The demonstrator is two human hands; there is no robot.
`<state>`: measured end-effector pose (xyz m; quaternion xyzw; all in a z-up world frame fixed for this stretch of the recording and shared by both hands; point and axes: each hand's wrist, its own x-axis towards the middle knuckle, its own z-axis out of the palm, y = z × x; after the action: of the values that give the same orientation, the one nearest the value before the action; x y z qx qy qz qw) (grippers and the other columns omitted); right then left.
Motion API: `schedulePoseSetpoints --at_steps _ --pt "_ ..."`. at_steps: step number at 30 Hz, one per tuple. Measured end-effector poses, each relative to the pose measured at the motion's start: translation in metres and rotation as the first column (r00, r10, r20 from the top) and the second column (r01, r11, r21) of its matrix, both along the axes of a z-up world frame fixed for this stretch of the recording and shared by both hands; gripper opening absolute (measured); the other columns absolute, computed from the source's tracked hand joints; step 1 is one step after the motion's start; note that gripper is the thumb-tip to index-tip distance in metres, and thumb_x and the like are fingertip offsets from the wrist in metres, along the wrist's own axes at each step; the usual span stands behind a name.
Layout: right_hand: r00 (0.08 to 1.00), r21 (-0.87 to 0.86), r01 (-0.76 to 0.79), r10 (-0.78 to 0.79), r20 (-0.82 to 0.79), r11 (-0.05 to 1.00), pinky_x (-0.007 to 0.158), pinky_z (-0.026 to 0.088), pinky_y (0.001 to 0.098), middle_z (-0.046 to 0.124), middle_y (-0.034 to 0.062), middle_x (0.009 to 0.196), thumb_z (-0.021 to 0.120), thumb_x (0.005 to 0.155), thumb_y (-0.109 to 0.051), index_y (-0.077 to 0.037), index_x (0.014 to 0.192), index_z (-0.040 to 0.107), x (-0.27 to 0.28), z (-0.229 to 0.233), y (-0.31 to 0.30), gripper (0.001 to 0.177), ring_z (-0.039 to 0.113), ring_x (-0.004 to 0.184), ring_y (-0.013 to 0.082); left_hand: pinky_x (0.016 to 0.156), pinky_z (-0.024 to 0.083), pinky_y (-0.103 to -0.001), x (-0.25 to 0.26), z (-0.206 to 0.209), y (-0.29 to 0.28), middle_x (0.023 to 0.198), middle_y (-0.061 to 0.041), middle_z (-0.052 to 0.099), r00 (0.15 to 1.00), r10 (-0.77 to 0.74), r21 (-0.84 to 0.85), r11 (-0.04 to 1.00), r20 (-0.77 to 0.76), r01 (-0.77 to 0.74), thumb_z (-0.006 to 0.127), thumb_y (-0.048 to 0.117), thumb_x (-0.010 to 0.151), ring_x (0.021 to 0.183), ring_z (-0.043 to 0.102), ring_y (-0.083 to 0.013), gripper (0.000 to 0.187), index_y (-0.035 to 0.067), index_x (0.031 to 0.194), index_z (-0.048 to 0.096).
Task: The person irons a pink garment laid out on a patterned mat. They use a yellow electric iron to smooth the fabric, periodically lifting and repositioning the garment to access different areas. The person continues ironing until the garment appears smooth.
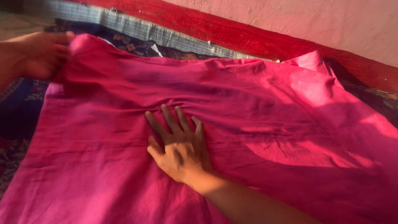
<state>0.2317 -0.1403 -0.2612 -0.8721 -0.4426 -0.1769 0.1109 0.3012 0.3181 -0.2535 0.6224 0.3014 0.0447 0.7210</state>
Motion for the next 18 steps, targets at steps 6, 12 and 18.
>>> schedulePoseSetpoints --at_steps 6,12,18 --pt "1.0 0.003 -0.004 0.004 -0.002 1.0 0.115 0.023 0.0657 0.036 0.0146 0.164 0.049 0.099 -0.048 -0.028 0.159 0.037 -0.003 -0.002 -0.002 0.064 0.032 0.149 0.0399 0.091 0.054 -0.029 0.006 -0.012 -0.003 0.111 0.005 0.071 0.947 0.274 0.205 0.93 0.167 -0.305 0.079 0.026 0.093 0.099 0.067 -0.0094 0.032 0.02 0.122 0.069" --pt "1.0 0.03 0.003 -0.004 0.029 1.0 0.115 0.027 0.0643 0.041 0.0139 0.162 0.053 0.098 -0.044 -0.027 0.157 0.043 -0.005 0.002 -0.001 0.061 0.039 0.147 0.0395 0.105 0.051 -0.048 0.004 -0.028 -0.039 0.123 -0.01 0.071 0.936 0.283 0.952 0.159 0.211 -0.263 0.059 0.013 0.107 0.11 0.067 -0.0292 0.029 0.02 0.13 0.074" --pt "0.999 0.064 -0.025 0.027 -0.035 0.998 0.113 0.022 0.0661 0.039 0.0177 0.161 0.056 0.095 -0.044 -0.023 0.155 0.045 -0.008 0.012 -0.002 0.064 0.035 0.147 0.0423 0.1 0.046 -0.051 0.002 -0.047 -0.123 0.148 0.001 0.057 0.786 0.448 0.645 -0.759 0.425 0.084 0.06 0.049 0.084 0.135 0.061 -0.0154 0.056 0.051 0.139 0.055"
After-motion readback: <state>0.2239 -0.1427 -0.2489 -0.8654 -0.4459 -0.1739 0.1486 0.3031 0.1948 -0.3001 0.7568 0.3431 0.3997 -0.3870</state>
